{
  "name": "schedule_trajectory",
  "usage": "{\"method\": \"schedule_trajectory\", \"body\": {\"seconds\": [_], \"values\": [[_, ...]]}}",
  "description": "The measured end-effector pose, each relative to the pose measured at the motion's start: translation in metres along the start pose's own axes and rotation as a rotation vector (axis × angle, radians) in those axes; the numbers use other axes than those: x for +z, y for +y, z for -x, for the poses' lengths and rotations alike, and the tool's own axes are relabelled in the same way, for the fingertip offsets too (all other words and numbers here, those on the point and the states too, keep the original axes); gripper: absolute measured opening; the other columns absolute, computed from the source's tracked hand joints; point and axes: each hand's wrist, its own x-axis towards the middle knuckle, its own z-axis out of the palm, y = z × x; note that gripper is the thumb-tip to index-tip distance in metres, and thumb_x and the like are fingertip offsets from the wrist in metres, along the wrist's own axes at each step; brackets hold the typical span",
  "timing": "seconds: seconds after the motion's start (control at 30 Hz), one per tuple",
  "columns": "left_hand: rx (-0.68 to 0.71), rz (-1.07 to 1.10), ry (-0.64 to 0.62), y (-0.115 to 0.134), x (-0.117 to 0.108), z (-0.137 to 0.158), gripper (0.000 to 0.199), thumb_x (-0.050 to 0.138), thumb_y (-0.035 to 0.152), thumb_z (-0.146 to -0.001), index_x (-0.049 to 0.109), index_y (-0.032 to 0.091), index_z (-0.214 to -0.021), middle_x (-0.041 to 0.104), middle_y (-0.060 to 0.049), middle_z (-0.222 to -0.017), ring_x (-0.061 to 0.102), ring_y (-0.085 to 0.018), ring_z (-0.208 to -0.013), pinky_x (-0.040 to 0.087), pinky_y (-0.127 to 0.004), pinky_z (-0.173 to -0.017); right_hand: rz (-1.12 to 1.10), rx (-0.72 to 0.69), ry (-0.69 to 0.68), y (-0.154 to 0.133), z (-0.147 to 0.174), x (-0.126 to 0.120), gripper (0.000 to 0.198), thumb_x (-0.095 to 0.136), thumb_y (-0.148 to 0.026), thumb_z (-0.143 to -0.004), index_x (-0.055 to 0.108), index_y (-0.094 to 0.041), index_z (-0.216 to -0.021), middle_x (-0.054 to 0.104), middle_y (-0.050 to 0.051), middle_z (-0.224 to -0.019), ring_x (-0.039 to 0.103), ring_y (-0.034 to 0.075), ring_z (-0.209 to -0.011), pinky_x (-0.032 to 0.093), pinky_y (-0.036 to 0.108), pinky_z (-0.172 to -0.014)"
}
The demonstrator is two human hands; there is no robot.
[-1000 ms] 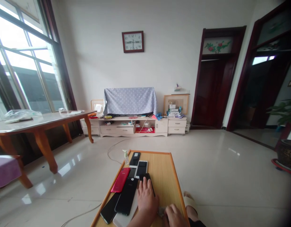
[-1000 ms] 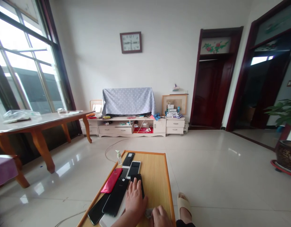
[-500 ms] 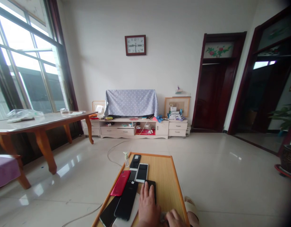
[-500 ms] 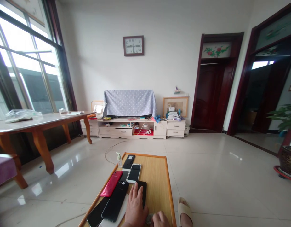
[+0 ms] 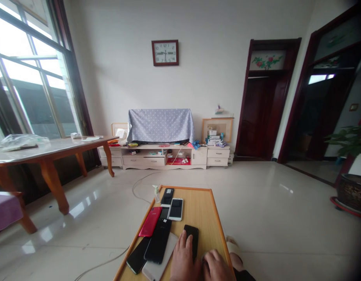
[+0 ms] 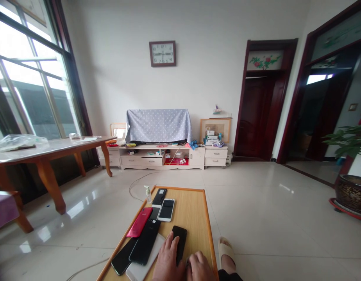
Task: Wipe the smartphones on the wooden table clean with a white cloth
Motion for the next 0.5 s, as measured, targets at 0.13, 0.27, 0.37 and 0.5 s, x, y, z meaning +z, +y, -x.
{"method": "schedule_trajectory", "body": {"seconds": [0.13, 0.27, 0.37, 0.5], "values": [[0.022, 0.035, 0.01, -0.003, -0.003, 0.011, 0.073, 0.053, 0.028, -0.077, 0.042, 0.016, -0.149, 0.026, -0.008, -0.164, 0.021, -0.025, -0.153, 0.017, -0.035, -0.126, -0.047, 0.001, 0.068, -0.011, 0.009, -0.013, 0.026, 0.041, -0.007, -0.092, 0.061, -0.023, -0.086, 0.062, 0.004, -0.095, 0.062, 0.018, -0.091, 0.04, 0.028, -0.08], [0.114, 0.052, 0.076, -0.01, -0.005, 0.018, 0.069, 0.05, 0.036, -0.083, 0.04, 0.015, -0.149, 0.031, -0.01, -0.162, 0.024, -0.026, -0.152, 0.023, -0.04, -0.125, -0.127, 0.006, 0.138, -0.012, 0.012, -0.016, 0.022, 0.043, -0.014, -0.094, 0.061, -0.024, -0.086, 0.062, 0.004, -0.09, 0.061, 0.02, -0.089, 0.041, 0.03, -0.081], [0.161, 0.03, 0.125, -0.014, -0.007, 0.024, 0.073, 0.051, 0.041, -0.085, 0.036, 0.013, -0.15, 0.034, -0.012, -0.16, 0.028, -0.026, -0.15, 0.028, -0.041, -0.122, -0.263, 0.038, 0.174, -0.007, 0.01, -0.014, 0.017, 0.047, -0.021, -0.092, 0.061, -0.024, -0.084, 0.063, 0.004, -0.089, 0.062, 0.021, -0.088, 0.043, 0.031, -0.081], [0.136, -0.03, 0.189, -0.014, -0.015, 0.032, 0.083, 0.06, 0.045, -0.079, 0.034, 0.017, -0.152, 0.04, -0.012, -0.156, 0.036, -0.03, -0.143, 0.029, -0.045, -0.119, -0.424, 0.125, 0.205, 0.001, 0.007, -0.01, 0.015, 0.048, -0.029, -0.092, 0.062, -0.024, -0.089, 0.068, 0.004, -0.089, 0.064, 0.022, -0.088, 0.045, 0.031, -0.08]]}}
